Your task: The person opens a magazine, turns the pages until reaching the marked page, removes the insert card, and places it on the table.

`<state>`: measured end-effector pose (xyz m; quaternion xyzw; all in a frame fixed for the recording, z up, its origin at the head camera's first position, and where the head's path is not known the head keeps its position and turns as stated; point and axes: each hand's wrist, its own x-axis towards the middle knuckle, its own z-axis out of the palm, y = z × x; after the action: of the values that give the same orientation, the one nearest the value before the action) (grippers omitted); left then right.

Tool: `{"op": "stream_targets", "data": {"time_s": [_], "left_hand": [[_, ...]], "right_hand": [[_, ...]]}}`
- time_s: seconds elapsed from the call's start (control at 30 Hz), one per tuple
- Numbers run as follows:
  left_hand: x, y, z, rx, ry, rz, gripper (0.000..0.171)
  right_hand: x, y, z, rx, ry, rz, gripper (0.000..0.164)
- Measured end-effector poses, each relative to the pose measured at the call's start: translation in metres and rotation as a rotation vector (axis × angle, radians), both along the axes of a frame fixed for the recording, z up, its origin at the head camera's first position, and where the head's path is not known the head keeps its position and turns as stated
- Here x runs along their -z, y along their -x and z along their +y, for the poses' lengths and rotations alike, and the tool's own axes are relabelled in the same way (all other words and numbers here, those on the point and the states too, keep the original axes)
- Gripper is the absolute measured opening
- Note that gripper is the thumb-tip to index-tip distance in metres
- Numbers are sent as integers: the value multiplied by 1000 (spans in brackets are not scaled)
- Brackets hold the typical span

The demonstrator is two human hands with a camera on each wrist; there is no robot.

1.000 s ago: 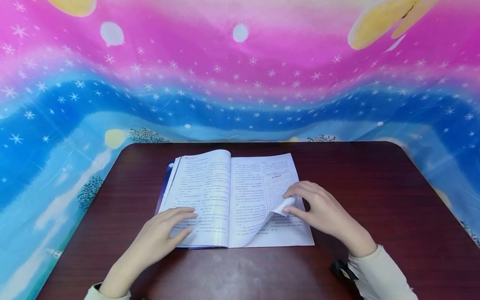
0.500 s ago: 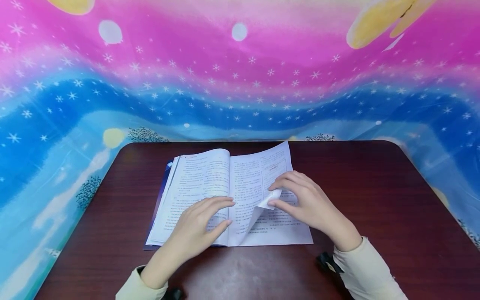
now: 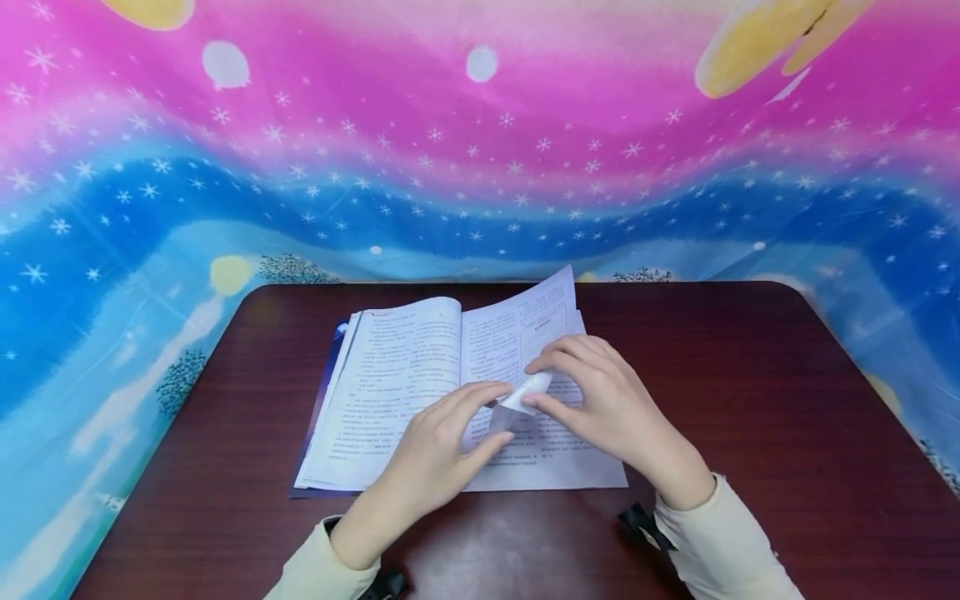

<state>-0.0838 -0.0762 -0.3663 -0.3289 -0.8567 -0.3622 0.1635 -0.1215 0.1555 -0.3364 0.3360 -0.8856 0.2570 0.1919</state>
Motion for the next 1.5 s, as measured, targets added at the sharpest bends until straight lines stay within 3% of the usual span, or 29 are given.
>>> {"op": "stream_targets", "data": {"time_s": [0.13, 0.3, 0.67, 1.0, 1.3, 1.5], "left_hand": [[-1, 1, 7, 29, -47, 21, 47], [-1, 1, 9, 20, -68, 29, 39], [5, 0, 4, -25, -34, 6, 37], [15, 0, -16, -114, -46, 43, 52], [21, -11, -37, -223, -44, 51, 59], [25, -11, -54, -295, -48, 37, 62]], "right_hand": [[-2, -1, -2, -8, 8, 3, 30], [-3, -2, -3, -25, 15, 11, 30], [-3, -7, -1, -33, 24, 2, 40], [-7, -14, 14, 15, 3, -4, 41], [12, -16, 29, 61, -65, -49, 39], [22, -16, 39, 88, -113, -65, 41]]}}
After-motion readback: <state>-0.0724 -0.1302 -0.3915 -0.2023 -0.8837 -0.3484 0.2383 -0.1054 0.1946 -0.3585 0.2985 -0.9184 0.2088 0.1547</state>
